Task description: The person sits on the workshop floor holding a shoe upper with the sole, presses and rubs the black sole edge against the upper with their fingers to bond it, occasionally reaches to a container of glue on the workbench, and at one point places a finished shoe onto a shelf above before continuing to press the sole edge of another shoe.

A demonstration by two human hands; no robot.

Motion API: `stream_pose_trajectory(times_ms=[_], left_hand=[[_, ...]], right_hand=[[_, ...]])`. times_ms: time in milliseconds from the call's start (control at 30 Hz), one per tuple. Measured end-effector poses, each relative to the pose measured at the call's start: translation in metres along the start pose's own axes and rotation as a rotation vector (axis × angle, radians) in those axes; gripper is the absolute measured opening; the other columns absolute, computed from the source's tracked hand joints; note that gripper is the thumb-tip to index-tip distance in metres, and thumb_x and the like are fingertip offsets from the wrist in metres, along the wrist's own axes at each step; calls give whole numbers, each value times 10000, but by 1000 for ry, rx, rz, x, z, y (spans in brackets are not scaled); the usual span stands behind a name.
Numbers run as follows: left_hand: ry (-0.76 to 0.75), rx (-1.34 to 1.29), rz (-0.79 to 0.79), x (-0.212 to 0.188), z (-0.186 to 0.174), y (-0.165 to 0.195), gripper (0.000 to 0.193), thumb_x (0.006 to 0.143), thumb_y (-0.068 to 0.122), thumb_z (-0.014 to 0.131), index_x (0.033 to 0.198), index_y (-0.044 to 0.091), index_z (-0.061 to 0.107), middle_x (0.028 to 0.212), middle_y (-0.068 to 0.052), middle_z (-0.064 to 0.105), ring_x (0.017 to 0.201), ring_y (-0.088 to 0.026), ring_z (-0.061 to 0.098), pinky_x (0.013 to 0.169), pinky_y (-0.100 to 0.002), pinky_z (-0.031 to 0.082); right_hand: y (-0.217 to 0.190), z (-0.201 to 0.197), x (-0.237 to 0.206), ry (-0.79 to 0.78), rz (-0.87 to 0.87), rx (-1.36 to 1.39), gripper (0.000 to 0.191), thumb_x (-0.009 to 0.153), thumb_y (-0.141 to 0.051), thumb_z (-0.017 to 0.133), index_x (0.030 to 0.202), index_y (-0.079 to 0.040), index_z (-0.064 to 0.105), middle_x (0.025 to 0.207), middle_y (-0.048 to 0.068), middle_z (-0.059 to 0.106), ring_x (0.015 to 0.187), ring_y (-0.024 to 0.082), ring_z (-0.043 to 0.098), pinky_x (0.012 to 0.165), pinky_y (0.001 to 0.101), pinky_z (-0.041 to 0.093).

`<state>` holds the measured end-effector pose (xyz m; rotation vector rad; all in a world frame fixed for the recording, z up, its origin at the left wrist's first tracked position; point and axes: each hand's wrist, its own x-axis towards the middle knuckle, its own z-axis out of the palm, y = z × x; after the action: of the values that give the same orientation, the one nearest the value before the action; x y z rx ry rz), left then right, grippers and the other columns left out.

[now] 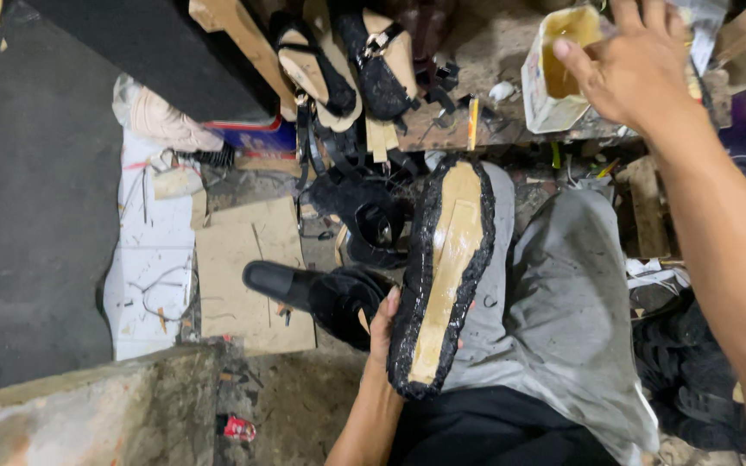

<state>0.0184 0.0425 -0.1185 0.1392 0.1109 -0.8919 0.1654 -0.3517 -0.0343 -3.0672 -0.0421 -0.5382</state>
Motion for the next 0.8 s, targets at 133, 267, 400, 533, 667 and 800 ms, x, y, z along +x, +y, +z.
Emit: stream_pose_trajectory(times_ms=[133, 267, 400, 533, 667, 800], left_hand=[[-67, 183, 125, 3, 13, 0, 847, 957, 459, 674, 1640, 142, 286, 1548, -233, 488, 1296, -427, 598, 849, -538, 623], [-14, 235, 107, 8, 25, -1, 906, 942, 454, 709, 1684, 170, 273, 1551, -203, 493, 1268, -404, 614, 852, -551, 619], [-7, 264, 108, 11, 30, -3, 895, 926, 453, 720, 1660, 162, 298, 1533, -194, 512, 1238, -378, 637, 847, -553, 621], [53, 210, 78, 11, 32, -5, 871, 898, 454, 725, 1620, 199, 309, 1486, -172, 538, 1226, -348, 662, 854, -546, 629], [27, 245, 142, 12, 32, -8, 829, 967, 416, 726, 1654, 182, 326, 1464, -184, 554, 1172, -345, 666, 853, -519, 620], [26, 252, 142, 10, 29, -10, 760, 957, 406, 700, 1588, 184, 339, 1427, -155, 569, 1161, -326, 676, 859, -515, 625]], right_hand=[[-46, -38, -40, 11, 90, 570, 764, 1214, -614, 320, 995, -66, 805, 1471, 190, 545, 1454, 394, 395, 1200, 573, 321], [-109, -62, -75, 128, 6, 1052, 707, 1181, -570, 314, 1011, -86, 800, 1498, 182, 547, 1507, 379, 363, 1258, 554, 272], [-140, -84, -94, 221, -110, 924, 655, 1148, -527, 309, 1028, -106, 796, 1525, 174, 550, 1560, 363, 331, 1317, 535, 223], [-153, -84, -113, 321, -132, 744, 606, 1114, -494, 336, 1036, -117, 804, 1536, 158, 538, 1557, 372, 325, 1334, 549, 199], [-155, -76, -137, 358, -343, 620, 492, 1058, -452, 403, 949, -167, 789, 1470, 105, 594, 1488, 403, 365, 1285, 570, 231], [-164, -79, -149, 385, -140, 594, 491, 1103, -401, 408, 1159, -92, 785, 1500, 229, 490, 1484, 450, 297, 1253, 589, 221]])
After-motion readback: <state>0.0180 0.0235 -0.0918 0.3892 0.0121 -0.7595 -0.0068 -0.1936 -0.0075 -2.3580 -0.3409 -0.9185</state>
